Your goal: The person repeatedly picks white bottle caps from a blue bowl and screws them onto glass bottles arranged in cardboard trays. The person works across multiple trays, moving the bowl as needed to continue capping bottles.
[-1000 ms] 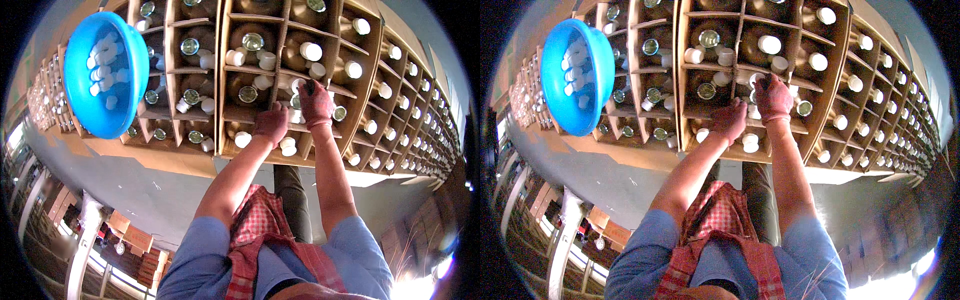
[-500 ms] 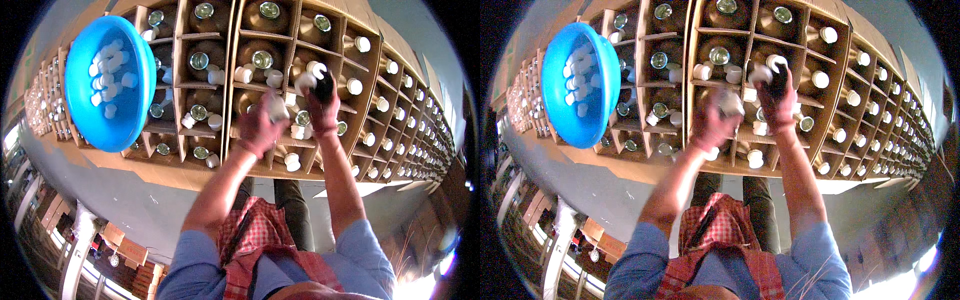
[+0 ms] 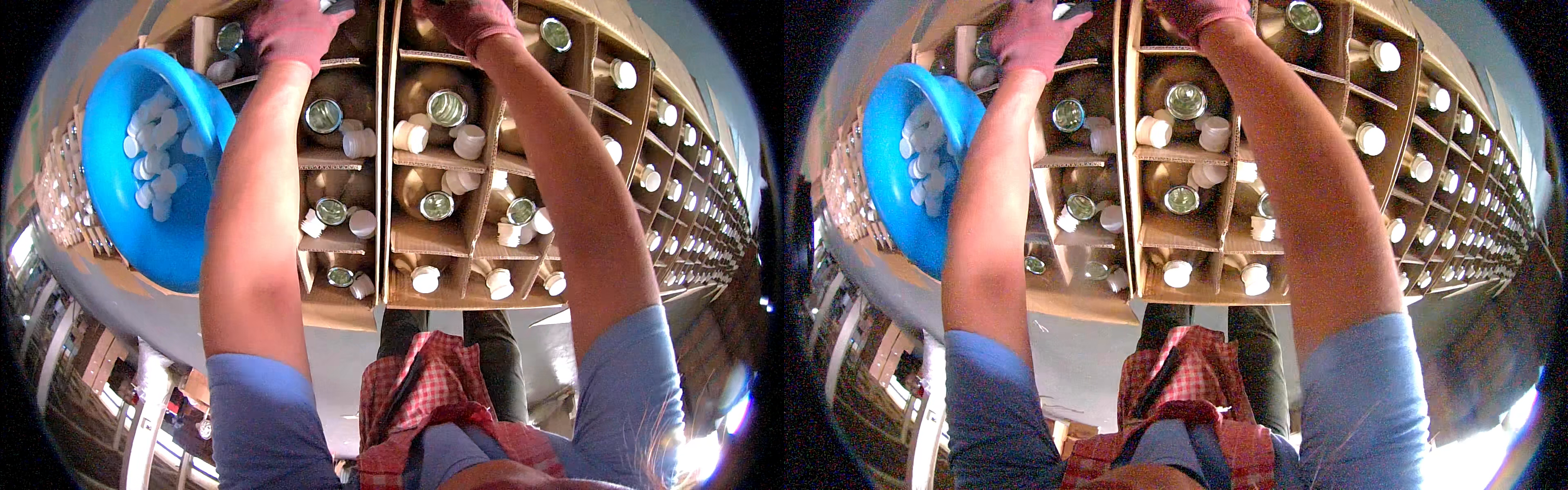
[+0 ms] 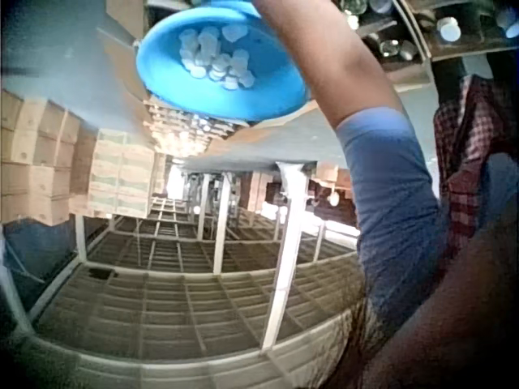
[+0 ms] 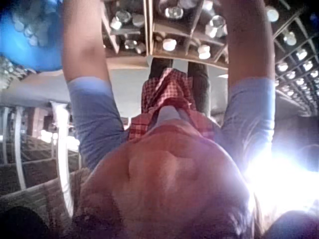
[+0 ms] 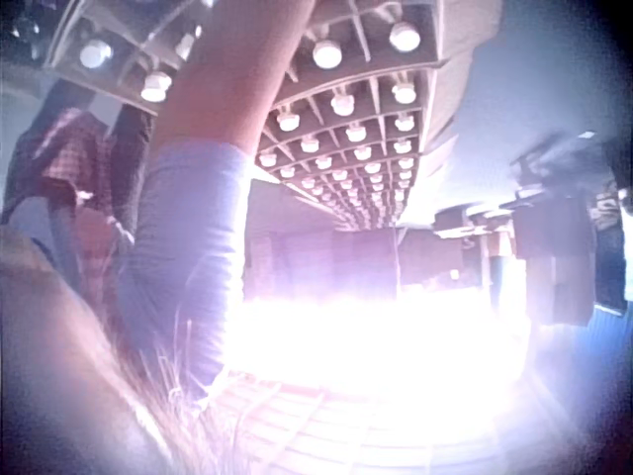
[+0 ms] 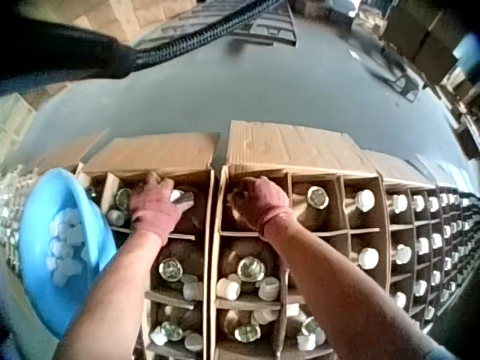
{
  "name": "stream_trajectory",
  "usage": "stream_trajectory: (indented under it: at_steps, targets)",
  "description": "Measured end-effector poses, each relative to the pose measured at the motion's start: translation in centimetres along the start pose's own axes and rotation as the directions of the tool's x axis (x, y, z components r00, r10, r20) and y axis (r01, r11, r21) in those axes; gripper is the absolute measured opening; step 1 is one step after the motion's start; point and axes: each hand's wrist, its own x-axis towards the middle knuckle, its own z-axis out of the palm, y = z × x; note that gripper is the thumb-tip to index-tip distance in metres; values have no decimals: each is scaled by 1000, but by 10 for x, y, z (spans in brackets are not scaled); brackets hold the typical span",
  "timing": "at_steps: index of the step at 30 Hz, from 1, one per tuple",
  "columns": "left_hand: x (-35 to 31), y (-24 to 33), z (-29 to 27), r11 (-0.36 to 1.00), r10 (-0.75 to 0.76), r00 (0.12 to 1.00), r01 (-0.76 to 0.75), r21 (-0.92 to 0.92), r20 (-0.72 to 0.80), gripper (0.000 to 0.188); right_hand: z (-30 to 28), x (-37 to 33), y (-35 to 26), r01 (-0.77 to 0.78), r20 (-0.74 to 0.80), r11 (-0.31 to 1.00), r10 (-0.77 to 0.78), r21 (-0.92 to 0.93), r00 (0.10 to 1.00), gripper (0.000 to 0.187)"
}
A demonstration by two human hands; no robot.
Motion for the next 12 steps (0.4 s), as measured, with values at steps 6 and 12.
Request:
stream_trajectory:
  at_steps: [6,12]
  targets:
    - [-1,25,23,992,32,997,-24,124,-66,69,14,14,3,-22,-27,913,11,-406,1000,39]
    - [17,37,25,978,-50,980,9,209,191,71,16,24,6,48,2,872,-55,-487,999,46]
